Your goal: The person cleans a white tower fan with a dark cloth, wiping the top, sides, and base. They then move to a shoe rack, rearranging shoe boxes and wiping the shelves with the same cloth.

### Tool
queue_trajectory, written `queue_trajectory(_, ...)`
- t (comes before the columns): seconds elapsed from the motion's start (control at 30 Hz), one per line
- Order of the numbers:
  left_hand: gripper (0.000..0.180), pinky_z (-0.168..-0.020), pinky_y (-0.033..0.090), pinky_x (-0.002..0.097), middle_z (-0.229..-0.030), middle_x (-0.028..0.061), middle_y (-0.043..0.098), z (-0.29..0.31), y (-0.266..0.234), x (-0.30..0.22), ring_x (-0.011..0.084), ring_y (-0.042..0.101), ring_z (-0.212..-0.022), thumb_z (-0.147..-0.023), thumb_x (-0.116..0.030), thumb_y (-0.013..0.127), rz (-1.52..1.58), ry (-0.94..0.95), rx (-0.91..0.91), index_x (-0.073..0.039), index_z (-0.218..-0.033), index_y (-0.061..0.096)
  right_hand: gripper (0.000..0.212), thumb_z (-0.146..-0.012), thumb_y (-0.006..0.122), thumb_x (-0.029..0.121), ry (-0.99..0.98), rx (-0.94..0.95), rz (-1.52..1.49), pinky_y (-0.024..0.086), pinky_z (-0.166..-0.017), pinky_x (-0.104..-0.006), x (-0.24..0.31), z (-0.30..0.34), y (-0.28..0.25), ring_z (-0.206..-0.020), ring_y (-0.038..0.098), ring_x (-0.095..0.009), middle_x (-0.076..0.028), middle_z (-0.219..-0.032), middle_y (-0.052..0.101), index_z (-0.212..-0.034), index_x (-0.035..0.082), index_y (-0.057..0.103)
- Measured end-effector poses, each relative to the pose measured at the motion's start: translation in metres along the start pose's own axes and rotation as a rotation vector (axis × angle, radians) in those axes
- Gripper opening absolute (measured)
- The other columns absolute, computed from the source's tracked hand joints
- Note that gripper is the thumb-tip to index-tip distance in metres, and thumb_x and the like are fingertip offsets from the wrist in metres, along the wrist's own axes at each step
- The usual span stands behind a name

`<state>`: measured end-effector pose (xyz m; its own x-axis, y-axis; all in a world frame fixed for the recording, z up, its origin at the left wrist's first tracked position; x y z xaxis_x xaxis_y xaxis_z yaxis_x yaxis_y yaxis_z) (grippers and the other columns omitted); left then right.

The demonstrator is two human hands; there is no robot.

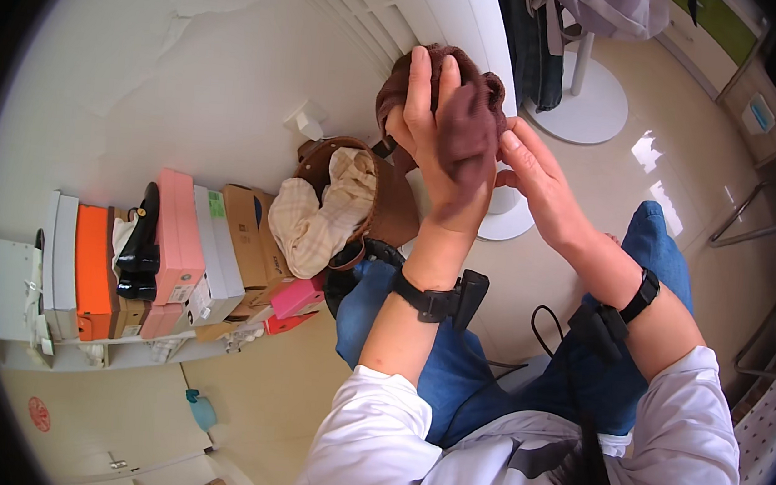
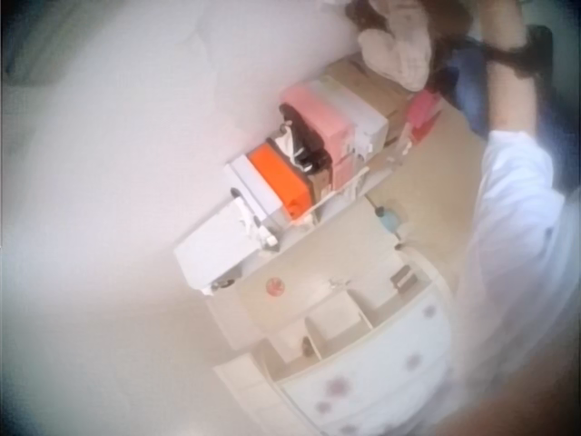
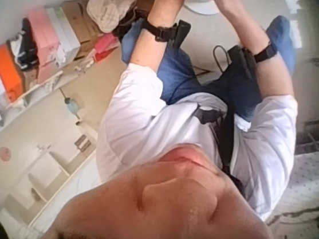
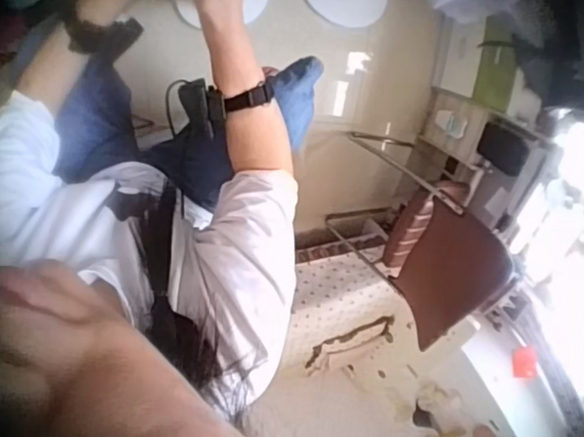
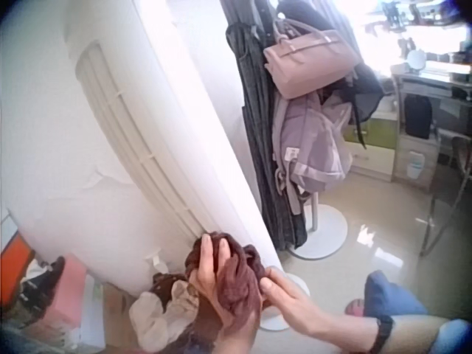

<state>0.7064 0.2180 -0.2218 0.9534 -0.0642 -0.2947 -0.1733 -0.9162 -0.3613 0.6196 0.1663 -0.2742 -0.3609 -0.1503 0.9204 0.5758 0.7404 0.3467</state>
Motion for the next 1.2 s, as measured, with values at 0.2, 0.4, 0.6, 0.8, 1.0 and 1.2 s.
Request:
queue_trajectory(0.2,0.043,-0.097,0.038,0.0402,-0.139,0.0146,0.049,0.023,0.014,0.011,0.0338,0.046,-0.112,-0.085,-0.011,0.063,-0.132,0.162,0.136,0.002,-0.126,0.059,0.043,-0.102,0.037,0.040,0.323,-0.062,-0.082,0.043,-0.057,-0.0242,-0.027,0.005,-0.008,-0.065,0.049,-0.009,-0.002,-0.087,0.055,-0.124,0.006,0.051)
queue_trajectory(0.4,0.045,-0.098,0.038,0.0361,-0.138,0.0088,0.047,0.009,0.006,0.003,0.0296,0.042,-0.114,-0.086,-0.002,0.057,-0.132,0.159,0.012,0.001,-0.131,0.056,0.052,-0.100,0.038,0.046,0.143,-0.074,-0.006,0.034,-0.048,-0.0210,-0.001,0.004,0.000,-0.054,0.043,-0.008,-0.002,-0.082,0.055,-0.129,0.005,0.050)
queue_trajectory(0.6,0.043,-0.096,0.037,0.0387,-0.135,0.0068,0.047,0.010,0.012,0.001,0.0287,0.043,-0.109,-0.087,-0.003,0.056,-0.193,0.159,0.117,0.001,-0.129,0.057,0.051,-0.101,0.038,0.047,0.193,-0.109,0.008,0.033,-0.046,-0.0204,-0.011,0.001,-0.007,-0.053,0.040,-0.007,0.000,-0.077,0.053,-0.126,0.005,0.051)
queue_trajectory(0.8,0.044,-0.097,0.036,0.0394,-0.137,0.0079,0.046,-0.002,0.011,-0.008,0.0299,0.043,-0.110,-0.086,-0.006,0.056,-0.241,0.162,0.102,0.002,-0.129,0.056,0.046,-0.102,0.037,0.043,0.109,-0.085,-0.003,0.033,-0.048,-0.0207,0.001,0.002,-0.007,-0.053,0.038,-0.006,0.001,-0.075,0.051,-0.123,0.006,0.053)
queue_trajectory(1.0,0.045,-0.097,0.034,0.0426,-0.136,0.0046,0.046,-0.006,0.019,-0.019,0.0317,0.040,-0.111,-0.085,-0.013,0.059,-0.353,0.130,0.164,-0.004,-0.129,0.057,0.047,-0.102,0.037,0.044,0.094,-0.125,-0.016,0.035,-0.051,-0.0215,-0.001,0.000,-0.016,-0.058,0.042,-0.005,0.001,-0.081,0.054,-0.126,0.006,0.051)
queue_trajectory(1.2,0.042,-0.094,0.036,0.0410,-0.137,0.0027,0.047,0.000,0.025,-0.015,0.0305,0.042,-0.109,-0.086,-0.016,0.058,-0.388,0.121,0.185,-0.003,-0.126,0.059,0.052,-0.101,0.038,0.046,0.182,-0.112,-0.028,0.036,-0.052,-0.0205,-0.002,0.005,-0.020,-0.064,0.047,-0.007,-0.001,-0.092,0.058,-0.134,0.006,0.048)
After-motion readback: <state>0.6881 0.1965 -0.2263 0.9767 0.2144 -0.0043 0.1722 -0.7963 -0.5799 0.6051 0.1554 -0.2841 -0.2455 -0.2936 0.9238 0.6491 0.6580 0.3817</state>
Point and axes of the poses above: each hand's wrist, its own z-axis away from the middle knuckle, its own y-axis out of the palm, x = y × z, the point moved 4 cm from there along -z, towards the middle knuckle
